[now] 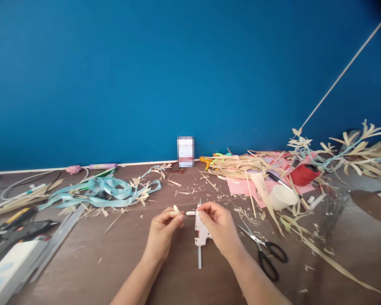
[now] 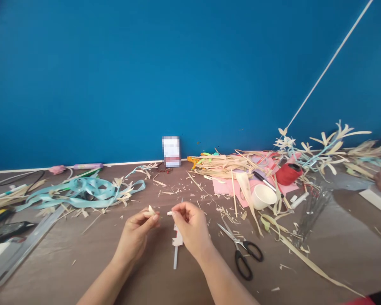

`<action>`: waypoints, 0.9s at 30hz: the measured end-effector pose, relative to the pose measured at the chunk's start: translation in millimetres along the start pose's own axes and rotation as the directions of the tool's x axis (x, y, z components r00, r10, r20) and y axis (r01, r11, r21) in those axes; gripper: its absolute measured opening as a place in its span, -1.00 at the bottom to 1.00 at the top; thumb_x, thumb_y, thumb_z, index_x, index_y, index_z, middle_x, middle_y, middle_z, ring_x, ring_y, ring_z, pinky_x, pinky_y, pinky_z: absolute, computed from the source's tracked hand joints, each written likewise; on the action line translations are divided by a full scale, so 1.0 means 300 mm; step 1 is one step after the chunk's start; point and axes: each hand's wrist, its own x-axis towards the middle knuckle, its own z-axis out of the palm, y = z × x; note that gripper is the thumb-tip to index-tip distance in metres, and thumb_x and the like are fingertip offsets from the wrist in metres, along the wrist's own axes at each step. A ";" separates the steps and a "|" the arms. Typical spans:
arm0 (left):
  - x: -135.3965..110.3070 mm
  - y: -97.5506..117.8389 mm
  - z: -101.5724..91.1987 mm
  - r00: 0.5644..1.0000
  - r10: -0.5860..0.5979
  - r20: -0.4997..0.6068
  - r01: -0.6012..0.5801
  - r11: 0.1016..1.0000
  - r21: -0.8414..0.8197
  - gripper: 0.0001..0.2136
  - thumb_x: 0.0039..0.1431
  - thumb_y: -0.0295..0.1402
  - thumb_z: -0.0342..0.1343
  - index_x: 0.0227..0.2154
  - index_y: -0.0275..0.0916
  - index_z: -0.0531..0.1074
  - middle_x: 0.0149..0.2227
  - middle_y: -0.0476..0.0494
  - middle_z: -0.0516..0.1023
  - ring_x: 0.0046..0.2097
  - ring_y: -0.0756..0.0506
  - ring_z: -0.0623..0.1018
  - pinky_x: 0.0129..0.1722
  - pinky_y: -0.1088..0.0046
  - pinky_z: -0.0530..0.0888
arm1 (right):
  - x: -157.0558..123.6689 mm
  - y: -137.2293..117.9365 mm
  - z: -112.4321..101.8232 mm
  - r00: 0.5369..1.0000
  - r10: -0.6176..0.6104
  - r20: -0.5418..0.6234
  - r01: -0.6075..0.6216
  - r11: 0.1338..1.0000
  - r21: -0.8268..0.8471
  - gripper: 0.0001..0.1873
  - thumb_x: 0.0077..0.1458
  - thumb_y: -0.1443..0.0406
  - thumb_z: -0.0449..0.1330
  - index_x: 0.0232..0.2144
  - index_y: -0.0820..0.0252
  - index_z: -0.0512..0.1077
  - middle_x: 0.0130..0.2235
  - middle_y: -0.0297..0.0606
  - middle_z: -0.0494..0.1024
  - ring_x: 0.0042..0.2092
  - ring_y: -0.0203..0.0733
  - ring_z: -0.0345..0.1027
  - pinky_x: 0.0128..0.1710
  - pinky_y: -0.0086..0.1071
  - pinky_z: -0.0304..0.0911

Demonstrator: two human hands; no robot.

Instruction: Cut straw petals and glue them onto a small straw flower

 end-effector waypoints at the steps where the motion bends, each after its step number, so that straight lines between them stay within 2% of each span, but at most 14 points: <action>1: 0.000 0.000 0.002 1.000 -0.013 -0.006 0.013 1.000 -0.020 -0.90 -0.12 -0.37 0.20 -0.61 -0.29 0.47 -0.45 -0.04 0.35 -0.36 0.01 0.37 -0.44 0.57 0.36 | -0.001 -0.013 -0.004 1.000 0.001 -0.016 -0.001 0.999 0.032 -0.85 -0.08 0.23 0.15 -0.48 0.22 0.35 -0.60 -0.46 0.28 -0.61 -0.42 0.11 -0.64 -0.53 0.09; 4: -0.003 0.000 0.009 0.998 -0.060 -0.012 0.059 0.996 -0.068 -0.88 -0.14 -0.34 0.21 -0.60 -0.30 0.47 -0.39 -0.09 0.41 -0.34 -0.01 0.41 -0.46 0.57 0.38 | -0.014 -0.046 -0.028 0.998 0.022 -0.067 -0.015 0.994 0.106 -0.86 -0.08 0.23 0.16 -0.49 0.20 0.33 -0.65 -0.52 0.21 -0.67 -0.47 -0.01 -0.69 -0.56 -0.03; 6: -0.006 0.002 0.015 0.994 -0.106 -0.007 0.105 0.990 -0.090 -0.87 -0.14 -0.33 0.21 -0.57 -0.31 0.47 -0.36 -0.13 0.47 -0.39 0.01 0.44 -0.48 0.57 0.37 | -0.020 -0.063 -0.062 0.996 0.015 -0.087 -0.007 0.997 0.083 -0.85 -0.08 0.22 0.15 -0.47 0.19 0.33 -0.64 -0.52 0.21 -0.66 -0.48 -0.03 -0.69 -0.56 -0.05; 7: -0.006 0.004 0.018 0.992 -0.126 -0.003 0.125 0.987 -0.102 -0.86 -0.14 -0.33 0.21 -0.57 -0.32 0.47 -0.35 -0.14 0.49 -0.42 0.02 0.44 -0.49 0.57 0.37 | -0.016 -0.069 -0.086 0.996 0.001 -0.091 0.000 1.000 0.021 -0.85 -0.07 0.21 0.14 -0.45 0.18 0.34 -0.63 -0.51 0.23 -0.66 -0.47 -0.01 -0.69 -0.56 -0.05; 9: -0.007 0.010 0.024 0.989 -0.146 0.003 0.145 0.981 -0.130 -0.86 -0.15 -0.33 0.22 -0.57 -0.33 0.47 -0.37 -0.15 0.51 -0.48 0.04 0.45 -0.51 0.58 0.36 | 0.013 -0.081 -0.148 0.995 -0.044 -0.085 0.020 0.964 -0.264 -0.83 -0.02 0.20 0.08 -0.41 0.18 0.36 -0.61 -0.47 0.28 -0.64 -0.42 0.06 -0.66 -0.53 0.01; 10: -0.006 0.014 0.026 0.989 -0.148 0.002 0.147 0.978 -0.145 -0.86 -0.16 -0.34 0.23 -0.57 -0.33 0.46 -0.39 -0.14 0.52 -0.50 0.05 0.45 -0.51 0.58 0.36 | 0.040 -0.085 -0.184 0.994 -0.071 -0.087 0.021 0.877 -0.480 -0.79 0.02 0.20 0.04 -0.37 0.19 0.38 -0.60 -0.44 0.33 -0.62 -0.39 0.12 -0.64 -0.51 0.05; 11: -0.005 0.017 0.027 0.989 -0.148 -0.001 0.146 0.976 -0.159 -0.86 -0.16 -0.34 0.23 -0.57 -0.33 0.46 -0.40 -0.13 0.52 -0.51 0.06 0.45 -0.51 0.59 0.36 | 0.075 -0.088 -0.221 0.991 -0.105 -0.081 0.017 0.705 -0.709 -0.76 0.04 0.20 0.00 -0.33 0.17 0.40 -0.56 -0.41 0.40 -0.58 -0.36 0.20 -0.61 -0.50 0.10; 15: 0.001 0.019 0.024 0.988 -0.150 -0.018 0.144 0.968 -0.204 -0.86 -0.15 -0.35 0.22 -0.53 -0.33 0.46 -0.41 -0.11 0.53 -0.50 0.05 0.47 -0.49 0.59 0.38 | 0.240 -0.081 -0.356 0.987 -0.081 -0.140 -0.091 0.435 -0.896 -0.84 0.00 0.37 0.07 -0.41 0.22 0.46 -0.39 -0.26 0.50 -0.35 -0.21 0.35 -0.40 -0.42 0.21; 18: 0.005 0.013 0.018 0.988 -0.153 -0.031 0.143 0.966 -0.213 -0.85 -0.16 -0.35 0.22 -0.51 -0.33 0.45 -0.41 -0.11 0.53 -0.50 0.04 0.48 -0.49 0.59 0.38 | 0.321 -0.059 -0.418 0.982 -0.050 -0.180 -0.162 0.252 -0.954 -0.86 0.07 0.33 0.08 -0.31 0.24 0.42 -0.23 -0.22 0.46 -0.22 -0.19 0.34 -0.25 -0.30 0.24; 21: 0.008 0.011 0.014 0.987 -0.156 -0.048 0.143 0.967 -0.213 -0.83 -0.16 -0.33 0.22 -0.50 -0.33 0.45 -0.42 -0.11 0.54 -0.51 0.04 0.47 -0.50 0.58 0.39 | 0.346 -0.033 -0.444 0.984 -0.009 -0.179 -0.176 0.132 -0.975 -0.75 0.12 0.26 0.05 -0.14 0.23 0.31 -0.11 -0.21 0.38 -0.17 -0.20 0.32 -0.20 -0.21 0.27; 23: 0.008 0.014 0.012 0.986 -0.155 -0.057 0.140 0.967 -0.212 -0.83 -0.15 -0.32 0.22 -0.49 -0.33 0.44 -0.41 -0.12 0.54 -0.51 0.04 0.47 -0.50 0.57 0.39 | 0.345 -0.016 -0.449 0.985 0.004 -0.174 -0.174 0.083 -0.981 -0.72 0.12 0.26 0.06 -0.11 0.23 0.29 -0.08 -0.19 0.36 -0.15 -0.18 0.31 -0.19 -0.18 0.27; 27: 0.007 0.021 0.009 0.985 -0.163 -0.060 0.146 0.965 -0.218 -0.82 -0.15 -0.32 0.21 -0.47 -0.32 0.43 -0.41 -0.11 0.55 -0.53 0.06 0.47 -0.50 0.58 0.39 | 0.336 0.009 -0.450 0.983 -0.002 -0.181 -0.181 0.063 -0.982 -0.71 0.11 0.26 0.07 -0.10 0.25 0.29 -0.08 -0.18 0.36 -0.14 -0.16 0.31 -0.19 -0.18 0.27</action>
